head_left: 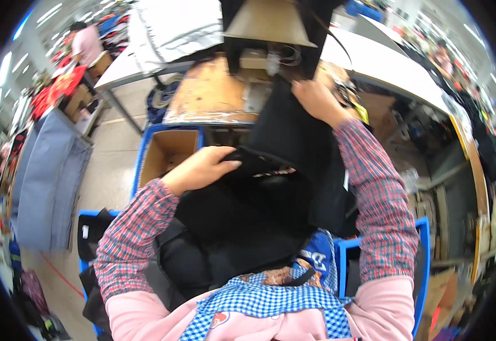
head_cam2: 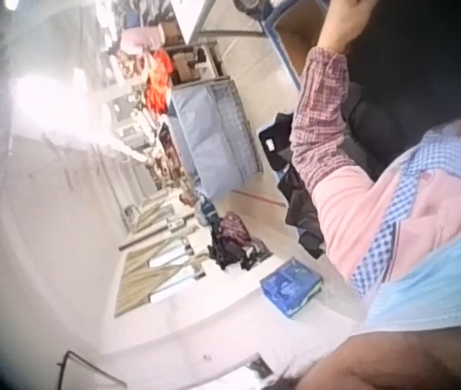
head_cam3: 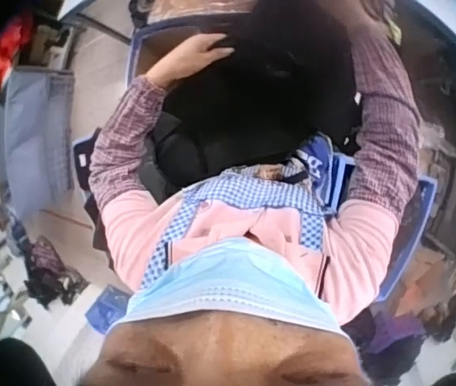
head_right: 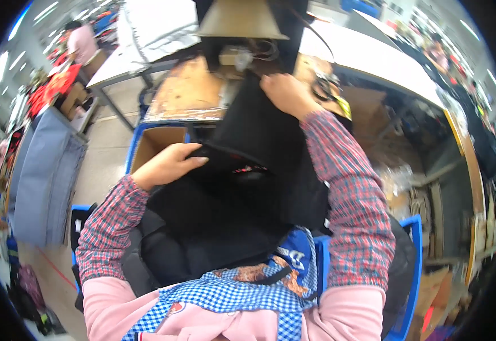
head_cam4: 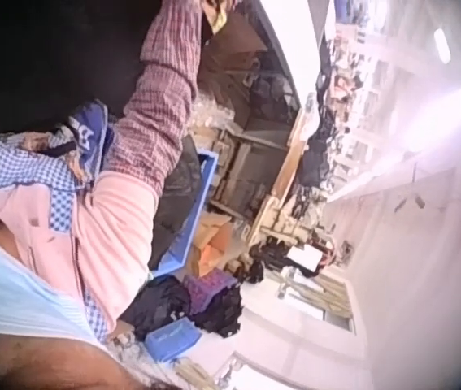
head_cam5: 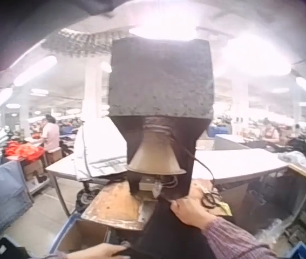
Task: A worker is assembling and trimming black padded fabric components at a factory workbench using a heat-sealing machine and scissors.
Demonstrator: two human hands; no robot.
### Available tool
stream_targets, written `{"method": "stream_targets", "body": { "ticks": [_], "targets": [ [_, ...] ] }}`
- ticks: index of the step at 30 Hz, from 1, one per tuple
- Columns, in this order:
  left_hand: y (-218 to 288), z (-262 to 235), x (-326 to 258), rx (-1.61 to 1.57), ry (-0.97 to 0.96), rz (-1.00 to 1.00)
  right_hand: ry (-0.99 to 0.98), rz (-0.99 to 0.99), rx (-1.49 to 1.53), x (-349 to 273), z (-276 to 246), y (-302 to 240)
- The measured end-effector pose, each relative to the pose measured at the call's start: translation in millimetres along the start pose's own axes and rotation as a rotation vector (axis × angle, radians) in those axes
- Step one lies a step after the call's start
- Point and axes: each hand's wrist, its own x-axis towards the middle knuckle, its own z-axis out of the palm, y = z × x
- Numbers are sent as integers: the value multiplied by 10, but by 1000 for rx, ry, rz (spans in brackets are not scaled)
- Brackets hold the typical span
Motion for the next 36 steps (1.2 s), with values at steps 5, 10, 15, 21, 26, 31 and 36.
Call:
{"method": "stream_targets", "body": {
  "ticks": [5,10,15,21,26,31,36],
  "targets": [
    [336,42,0,3,-298,67,-273,363,419,-648,-776,-312],
    [364,79,28,99,-267,209,-220,111,822,-1248,-1325,-1113],
    [562,98,319,138,-462,272,-192,181,1012,-1592,-974,-1263],
    [450,-325,448,223,-437,187,-238,273,1245,-1424,-987,-834],
    [427,-583,661,254,-223,95,-194,301,1085,-1109,-1029,-461],
    [336,-539,917,524,75,175,-60,414,712,-933,-948,-296],
    [259,-520,1143,809,280,321,-24,434,488,-749,-876,-215]
  ]
}}
